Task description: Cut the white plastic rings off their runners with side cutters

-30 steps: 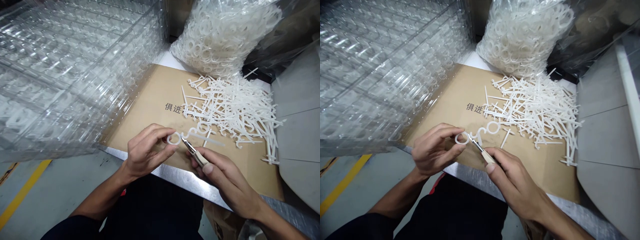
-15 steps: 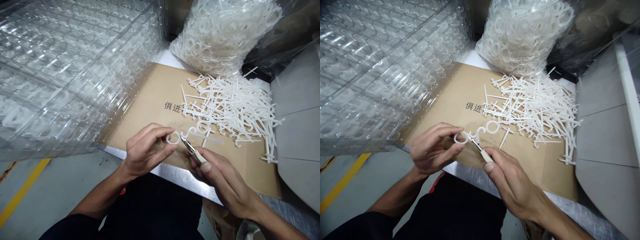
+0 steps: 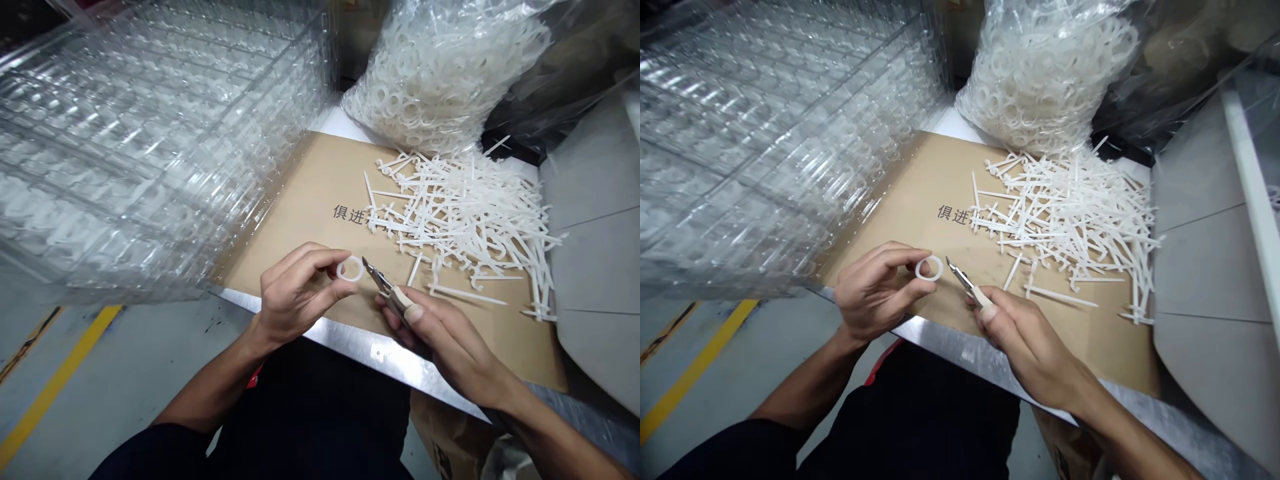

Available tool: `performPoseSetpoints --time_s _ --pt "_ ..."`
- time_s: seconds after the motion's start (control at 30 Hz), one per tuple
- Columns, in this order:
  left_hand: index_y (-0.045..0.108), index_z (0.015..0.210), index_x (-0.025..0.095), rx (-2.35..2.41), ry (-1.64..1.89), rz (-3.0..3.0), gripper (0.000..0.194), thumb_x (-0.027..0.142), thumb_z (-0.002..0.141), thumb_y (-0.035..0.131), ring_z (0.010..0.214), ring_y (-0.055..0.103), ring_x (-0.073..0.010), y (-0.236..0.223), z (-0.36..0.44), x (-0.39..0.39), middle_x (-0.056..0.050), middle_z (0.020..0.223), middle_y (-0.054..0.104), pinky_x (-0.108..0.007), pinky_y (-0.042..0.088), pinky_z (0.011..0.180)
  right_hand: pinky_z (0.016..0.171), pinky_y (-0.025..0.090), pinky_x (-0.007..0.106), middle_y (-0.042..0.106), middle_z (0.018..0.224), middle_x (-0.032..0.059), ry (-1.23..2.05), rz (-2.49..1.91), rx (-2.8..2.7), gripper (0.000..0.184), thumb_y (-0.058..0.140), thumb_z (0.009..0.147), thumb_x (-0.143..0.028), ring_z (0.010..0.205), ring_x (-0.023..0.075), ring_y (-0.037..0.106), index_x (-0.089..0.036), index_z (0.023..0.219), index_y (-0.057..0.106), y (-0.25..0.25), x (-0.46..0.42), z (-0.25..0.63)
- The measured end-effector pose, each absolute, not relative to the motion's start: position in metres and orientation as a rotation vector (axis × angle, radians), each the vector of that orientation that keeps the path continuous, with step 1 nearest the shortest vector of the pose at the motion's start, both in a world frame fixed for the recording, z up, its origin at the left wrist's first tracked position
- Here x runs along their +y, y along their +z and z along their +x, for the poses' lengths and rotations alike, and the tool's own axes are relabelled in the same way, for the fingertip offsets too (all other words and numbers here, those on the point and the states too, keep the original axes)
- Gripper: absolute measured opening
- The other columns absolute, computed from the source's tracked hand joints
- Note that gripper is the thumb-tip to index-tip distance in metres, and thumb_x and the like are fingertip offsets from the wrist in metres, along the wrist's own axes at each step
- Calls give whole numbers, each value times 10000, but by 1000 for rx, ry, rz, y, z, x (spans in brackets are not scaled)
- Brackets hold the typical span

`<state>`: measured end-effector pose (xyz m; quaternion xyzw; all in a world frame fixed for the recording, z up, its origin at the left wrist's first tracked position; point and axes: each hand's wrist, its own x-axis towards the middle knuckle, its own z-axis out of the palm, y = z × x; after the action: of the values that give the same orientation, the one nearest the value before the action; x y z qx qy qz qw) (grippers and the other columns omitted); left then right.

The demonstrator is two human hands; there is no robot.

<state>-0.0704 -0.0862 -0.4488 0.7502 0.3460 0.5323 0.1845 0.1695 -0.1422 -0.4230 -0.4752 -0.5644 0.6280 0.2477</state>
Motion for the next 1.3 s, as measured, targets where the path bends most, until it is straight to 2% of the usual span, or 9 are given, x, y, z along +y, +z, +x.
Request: performPoseSetpoints --time_s 0.13,0.27,0.47,0.63,0.83,1.0,1.3 --pt "735 1108 137 961 1569 2120 350 324 839 859 753 691 -125 -450 -71 -86 -39 838 718 -224 572 670 702 396 294 584 944 23 1770 -1284 -1502 355 402 1122 -507 778 158 484 -222 1053 603 -426 -143 172" --pt "740 1092 136 960 1616 2141 332 290 829 871 740 689 -119 -449 -70 -85 -30 822 716 -211 561 647 733 412 297 623 1058 45 1777 -1292 -1485 356 409 1117 -516 856 174 535 -226 1049 604 -426 -143 172" --pt "743 1078 128 946 1632 2136 320 278 828 875 723 685 -114 -448 -69 -85 -31 816 720 -205 552 632 726 422 290 612 1008 36 1775 -1290 -1502 369 408 1115 -527 842 173 539 -233 1160 627 -423 -143 171" --pt "737 1077 131 938 1621 2141 331 300 828 875 721 684 -119 -449 -71 -85 -28 800 716 -211 551 623 702 408 284 586 941 17 1773 -1296 -1515 363 404 1114 -533 782 157 503 -236 1067 608 -422 -141 171" --pt "733 1052 125 922 1627 2133 330 307 820 881 708 683 -119 -447 -71 -84 -27 783 711 -212 553 621 718 412 294 622 999 35 1750 -1302 -1521 377 414 1112 -528 813 165 533 -223 970 584 -424 -142 172" --pt "730 1050 136 939 1628 2140 317 315 830 873 709 685 -120 -447 -70 -84 -24 789 717 -215 553 613 717 424 300 659 1107 65 1754 -1293 -1504 388 424 1107 -532 888 188 586 -216 950 585 -425 -143 173" --pt "723 1075 143 940 1617 2165 315 314 848 859 715 681 -119 -448 -70 -84 -24 803 717 -214 557 618 710 421 301 661 1041 52 1743 -1307 -1517 385 427 1108 -526 814 168 547 -213 967 600 -424 -142 173"
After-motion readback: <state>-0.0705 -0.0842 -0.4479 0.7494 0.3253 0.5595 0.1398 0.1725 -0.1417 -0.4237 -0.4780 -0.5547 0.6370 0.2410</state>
